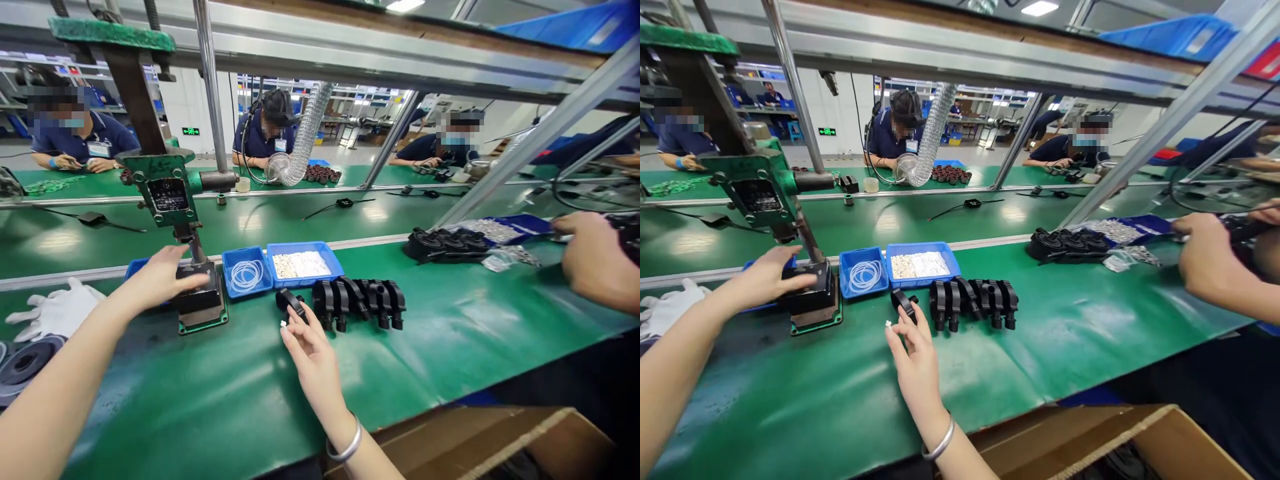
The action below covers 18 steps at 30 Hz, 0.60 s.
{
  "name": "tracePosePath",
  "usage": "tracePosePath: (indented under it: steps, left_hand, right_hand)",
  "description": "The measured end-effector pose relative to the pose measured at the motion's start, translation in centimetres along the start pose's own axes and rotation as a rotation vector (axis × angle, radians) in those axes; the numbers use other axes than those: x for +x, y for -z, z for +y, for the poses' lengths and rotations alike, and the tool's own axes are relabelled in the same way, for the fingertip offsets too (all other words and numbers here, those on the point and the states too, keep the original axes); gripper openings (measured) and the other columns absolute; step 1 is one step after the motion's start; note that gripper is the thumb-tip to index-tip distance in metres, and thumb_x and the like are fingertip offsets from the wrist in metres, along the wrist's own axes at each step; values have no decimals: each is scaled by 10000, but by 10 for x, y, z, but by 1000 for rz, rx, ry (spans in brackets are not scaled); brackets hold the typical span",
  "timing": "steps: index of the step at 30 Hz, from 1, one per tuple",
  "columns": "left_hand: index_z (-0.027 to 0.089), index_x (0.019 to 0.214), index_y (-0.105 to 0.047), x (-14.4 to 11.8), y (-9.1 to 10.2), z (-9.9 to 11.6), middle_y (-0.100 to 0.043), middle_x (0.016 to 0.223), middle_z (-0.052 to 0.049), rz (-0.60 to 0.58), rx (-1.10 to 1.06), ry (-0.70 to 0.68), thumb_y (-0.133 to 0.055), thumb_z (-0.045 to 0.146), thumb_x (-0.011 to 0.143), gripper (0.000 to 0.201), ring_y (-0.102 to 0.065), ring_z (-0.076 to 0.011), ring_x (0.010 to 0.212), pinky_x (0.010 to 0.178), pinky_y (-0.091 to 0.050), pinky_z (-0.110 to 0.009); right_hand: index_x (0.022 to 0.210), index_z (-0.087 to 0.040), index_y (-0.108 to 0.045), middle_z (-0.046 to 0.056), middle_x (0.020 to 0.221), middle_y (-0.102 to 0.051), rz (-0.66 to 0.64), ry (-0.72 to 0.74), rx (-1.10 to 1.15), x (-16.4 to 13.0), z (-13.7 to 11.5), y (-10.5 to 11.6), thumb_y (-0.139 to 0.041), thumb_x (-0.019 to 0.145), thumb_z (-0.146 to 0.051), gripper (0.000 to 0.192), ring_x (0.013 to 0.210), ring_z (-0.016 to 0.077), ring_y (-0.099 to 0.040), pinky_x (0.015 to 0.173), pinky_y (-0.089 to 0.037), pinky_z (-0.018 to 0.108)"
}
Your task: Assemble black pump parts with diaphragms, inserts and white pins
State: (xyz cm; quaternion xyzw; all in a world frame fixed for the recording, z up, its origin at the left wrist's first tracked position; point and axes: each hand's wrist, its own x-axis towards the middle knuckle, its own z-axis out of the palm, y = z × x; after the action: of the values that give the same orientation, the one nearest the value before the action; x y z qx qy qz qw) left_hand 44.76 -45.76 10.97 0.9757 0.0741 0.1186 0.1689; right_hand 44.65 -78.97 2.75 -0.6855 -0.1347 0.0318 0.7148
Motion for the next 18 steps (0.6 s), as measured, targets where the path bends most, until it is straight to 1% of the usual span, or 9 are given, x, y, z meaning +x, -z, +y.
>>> tracePosePath:
  steps: [1, 2, 3, 5, 8, 11, 14, 18]
  left_hand:
    - [182, 1361, -526, -9, -3, 1, -610, 1317, -162, -83, 60, -51, -665, 695, 710, 840, -564, -371, 1212, 1020, -454, -469]
    - [175, 1402, -485, -15, -6, 2, -593, 1343, -173, -139, 90, -103, -704, 660, 696, 885, -559, -373, 1217, 1023, -452, -466]
    - [163, 1428, -456, -19, -9, 3, -584, 1352, -184, -166, 114, -148, -739, 614, 685, 914, -556, -376, 1214, 1026, -447, -466]
    - [129, 1444, -435, -19, -15, 7, -592, 1326, -200, -170, 176, -186, -769, 532, 685, 921, -560, -380, 1180, 1017, -445, -466]
    - [117, 1436, -447, -13, -18, 10, -622, 1249, -191, -171, 213, -181, -771, 486, 693, 890, -573, -373, 1114, 960, -470, -450]
    - [149, 1432, -453, -9, -16, 9, -631, 1242, -171, -176, 210, -179, -770, 488, 686, 879, -577, -366, 1111, 930, -484, -435]
    - [171, 1431, -451, -9, -15, 7, -620, 1293, -158, -177, 187, -185, -757, 509, 684, 875, -568, -360, 1154, 963, -471, -434]
    - [165, 1449, -438, -10, -16, 6, -602, 1324, -165, -171, 175, -169, -752, 530, 680, 907, -560, -362, 1170, 970, -467, -437]
  right_hand:
    - [823, -188, -702, 141, 1557, -363, -13, -8, 4, 0, -1, -1, -699, 870, -446, 262, 1331, 344, -529, 1124, -418, 471]
    - [819, -189, -700, 140, 1557, -361, -25, -14, 8, -1, -3, -2, -698, 871, -450, 266, 1330, 346, -529, 1126, -413, 475]
    - [816, -190, -697, 140, 1556, -360, -36, -19, 13, -1, -4, -3, -696, 873, -453, 270, 1332, 346, -527, 1127, -411, 476]
    - [811, -191, -691, 141, 1553, -362, -51, -21, 20, -2, -6, -4, -694, 875, -458, 274, 1336, 344, -523, 1125, -413, 469]
    - [804, -193, -689, 141, 1546, -372, -66, -11, 25, -5, -8, -4, -692, 876, -467, 283, 1336, 339, -524, 1124, -416, 458]
    - [806, -196, -689, 138, 1543, -375, -82, -3, 35, -7, -7, -4, -686, 880, -470, 284, 1333, 327, -529, 1129, -407, 446]
    - [809, -200, -683, 137, 1540, -375, -99, -1, 29, -8, -7, -4, -676, 890, -460, 273, 1332, 315, -531, 1121, -413, 439]
    - [807, -198, -680, 139, 1542, -377, -103, 5, 12, -7, -8, -5, -674, 890, -462, 277, 1324, 312, -539, 1116, -414, 435]
